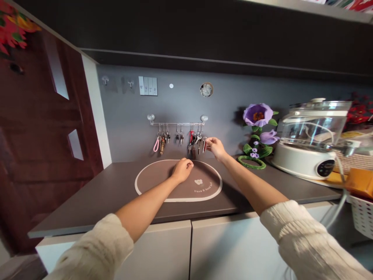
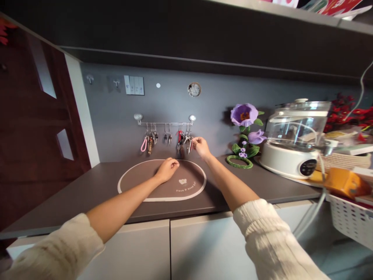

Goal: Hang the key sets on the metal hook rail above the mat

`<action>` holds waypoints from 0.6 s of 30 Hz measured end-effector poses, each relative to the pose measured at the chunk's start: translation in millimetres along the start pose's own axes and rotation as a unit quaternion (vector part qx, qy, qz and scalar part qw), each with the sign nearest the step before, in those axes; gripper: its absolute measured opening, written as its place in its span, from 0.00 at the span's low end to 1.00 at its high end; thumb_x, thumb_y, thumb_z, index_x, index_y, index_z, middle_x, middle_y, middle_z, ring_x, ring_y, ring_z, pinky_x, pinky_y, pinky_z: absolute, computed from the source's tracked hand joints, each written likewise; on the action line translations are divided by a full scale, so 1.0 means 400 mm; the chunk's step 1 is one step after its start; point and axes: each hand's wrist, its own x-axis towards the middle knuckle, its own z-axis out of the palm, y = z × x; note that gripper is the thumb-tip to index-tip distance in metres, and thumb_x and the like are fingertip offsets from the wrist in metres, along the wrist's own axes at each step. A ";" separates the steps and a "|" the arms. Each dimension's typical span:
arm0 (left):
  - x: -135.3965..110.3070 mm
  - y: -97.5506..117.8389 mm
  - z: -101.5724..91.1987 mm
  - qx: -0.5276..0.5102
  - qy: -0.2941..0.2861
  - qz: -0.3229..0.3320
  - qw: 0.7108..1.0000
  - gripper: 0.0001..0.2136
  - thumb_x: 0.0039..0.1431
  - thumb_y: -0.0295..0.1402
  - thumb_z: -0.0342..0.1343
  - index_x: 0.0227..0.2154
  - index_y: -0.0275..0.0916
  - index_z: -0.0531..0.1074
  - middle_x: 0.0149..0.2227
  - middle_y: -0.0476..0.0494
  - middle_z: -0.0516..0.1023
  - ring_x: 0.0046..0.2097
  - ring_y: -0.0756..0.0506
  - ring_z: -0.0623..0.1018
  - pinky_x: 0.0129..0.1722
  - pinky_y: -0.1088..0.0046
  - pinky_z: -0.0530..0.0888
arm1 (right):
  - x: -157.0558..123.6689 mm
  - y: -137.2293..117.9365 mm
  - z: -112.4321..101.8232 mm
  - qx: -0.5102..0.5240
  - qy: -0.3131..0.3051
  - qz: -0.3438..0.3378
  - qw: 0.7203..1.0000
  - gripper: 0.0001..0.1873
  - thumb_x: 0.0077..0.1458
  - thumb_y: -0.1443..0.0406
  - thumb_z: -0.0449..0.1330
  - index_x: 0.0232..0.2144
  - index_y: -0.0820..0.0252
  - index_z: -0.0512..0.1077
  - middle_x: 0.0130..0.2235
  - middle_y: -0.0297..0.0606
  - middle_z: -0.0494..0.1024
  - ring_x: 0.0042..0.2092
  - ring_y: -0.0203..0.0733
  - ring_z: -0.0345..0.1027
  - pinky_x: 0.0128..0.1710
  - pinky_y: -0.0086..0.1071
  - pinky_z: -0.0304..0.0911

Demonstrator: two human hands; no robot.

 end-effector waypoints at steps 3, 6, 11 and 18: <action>0.000 0.001 -0.001 0.004 -0.005 -0.005 1.000 0.08 0.52 0.30 0.47 0.27 0.37 0.72 0.29 0.46 0.70 0.32 0.50 0.69 0.35 0.74 0.66 | 0.044 -0.035 0.006 -0.014 0.039 0.023 0.999 0.04 0.48 0.71 0.52 0.23 0.62 0.63 0.20 0.30 0.67 0.22 0.29 0.62 0.26 0.26 0.62; 0.000 0.004 -0.002 0.007 -0.010 -0.008 1.000 0.08 0.52 0.30 0.47 0.28 0.37 0.72 0.30 0.46 0.70 0.32 0.51 0.69 0.36 0.74 0.66 | 0.083 -0.057 0.013 -0.037 0.063 0.052 0.996 0.06 0.48 0.73 0.51 0.23 0.63 0.64 0.19 0.31 0.67 0.21 0.29 0.62 0.26 0.26 0.62; 0.002 0.005 0.000 0.013 -0.017 -0.007 1.000 0.09 0.53 0.30 0.47 0.28 0.38 0.72 0.30 0.46 0.70 0.32 0.51 0.69 0.36 0.75 0.66 | 0.127 -0.067 0.022 -0.066 0.094 0.084 0.990 0.07 0.50 0.73 0.51 0.22 0.63 0.64 0.18 0.31 0.67 0.19 0.29 0.61 0.24 0.27 0.62; 0.004 0.011 -0.002 0.018 -0.020 -0.009 1.000 0.08 0.53 0.29 0.47 0.28 0.37 0.72 0.30 0.46 0.70 0.33 0.51 0.69 0.36 0.75 0.66 | 0.158 -0.056 0.023 -0.074 0.093 0.098 0.988 0.08 0.50 0.72 0.52 0.21 0.64 0.64 0.17 0.32 0.67 0.19 0.29 0.61 0.24 0.26 0.62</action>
